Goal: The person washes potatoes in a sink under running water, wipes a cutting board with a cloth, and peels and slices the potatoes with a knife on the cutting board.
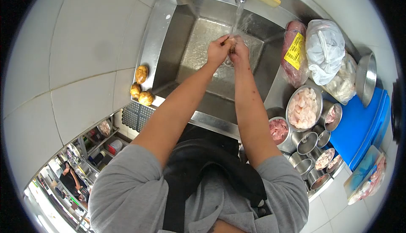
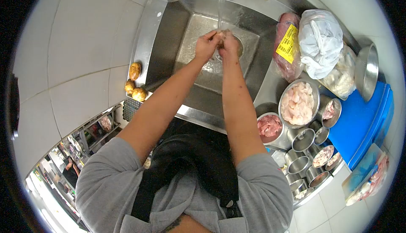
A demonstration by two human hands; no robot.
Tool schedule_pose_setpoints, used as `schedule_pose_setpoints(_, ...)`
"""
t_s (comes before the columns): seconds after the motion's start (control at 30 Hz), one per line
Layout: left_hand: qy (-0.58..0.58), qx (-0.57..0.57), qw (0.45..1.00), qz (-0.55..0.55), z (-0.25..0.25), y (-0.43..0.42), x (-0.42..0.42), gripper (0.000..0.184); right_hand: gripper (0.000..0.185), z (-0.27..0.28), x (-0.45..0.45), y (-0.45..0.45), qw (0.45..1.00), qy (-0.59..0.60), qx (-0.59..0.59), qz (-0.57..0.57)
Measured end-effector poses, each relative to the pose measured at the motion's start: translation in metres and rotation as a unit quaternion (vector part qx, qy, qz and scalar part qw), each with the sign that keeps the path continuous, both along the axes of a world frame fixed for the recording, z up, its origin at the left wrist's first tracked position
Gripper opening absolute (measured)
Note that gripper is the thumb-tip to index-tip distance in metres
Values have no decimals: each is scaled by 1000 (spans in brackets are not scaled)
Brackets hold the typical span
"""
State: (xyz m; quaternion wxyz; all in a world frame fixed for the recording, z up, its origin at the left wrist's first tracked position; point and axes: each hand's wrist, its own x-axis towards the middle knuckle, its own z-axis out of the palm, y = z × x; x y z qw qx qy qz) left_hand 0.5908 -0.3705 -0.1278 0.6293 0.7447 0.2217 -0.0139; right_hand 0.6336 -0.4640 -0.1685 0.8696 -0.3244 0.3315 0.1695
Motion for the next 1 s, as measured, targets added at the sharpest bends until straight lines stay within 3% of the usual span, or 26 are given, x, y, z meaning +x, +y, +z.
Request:
schedule_pose_setpoints(0.1,9,32,995,95,1,6,15,36,28,-4,-8,9,999,4,-25,30)
schedule_pose_setpoints(0.23,-12,104,992,65,-9,30,30,37,25,37,-16,12,998,-1,60,9)
schedule_pose_setpoints(0.3,132,200,970,31,12,40,28,44,26,44,-18,12,994,-21,104,19)
schedule_pose_setpoints(0.33,131,200,970,32,-4,41,26,44,26,39,-16,11,994,-22,104,20)
schedule_pose_setpoints(0.4,104,32,993,38,-30,43,20,52,25,24,-8,8,996,-61,50,45)
schedule_pose_setpoints(0.43,101,31,994,10,-7,31,13,51,25,6,-8,4,996,-61,52,49)
schedule_pose_setpoints(0.5,74,53,995,-31,31,3,-5,56,28,-31,-5,-1,983,-124,-83,110)
schedule_pose_setpoints(0.53,55,77,995,-44,34,-3,-7,62,29,-24,-2,1,984,-110,-31,135)
schedule_pose_setpoints(0.6,-48,109,993,1,-35,-6,-1,58,30,-13,-1,-1,977,-108,52,174)
schedule_pose_setpoints(0.67,-23,194,981,15,-16,-9,3,54,32,7,-8,5,980,-99,61,159)
schedule_pose_setpoints(0.73,-1,139,988,65,-42,-2,23,48,29,32,-15,18,989,-94,23,109)
schedule_pose_setpoints(0.8,126,122,984,34,-52,-1,40,44,27,33,-22,24,989,-110,14,98)
schedule_pose_setpoints(0.87,177,-94,978,60,-49,-4,44,43,23,26,-30,25,982,-121,-143,27)
schedule_pose_setpoints(0.9,173,-91,978,70,-40,-5,43,43,23,16,-30,26,982,-125,-137,35)
schedule_pose_setpoints(1.0,272,-111,951,96,-14,-14,35,39,18,-8,-28,18,929,-243,-266,82)
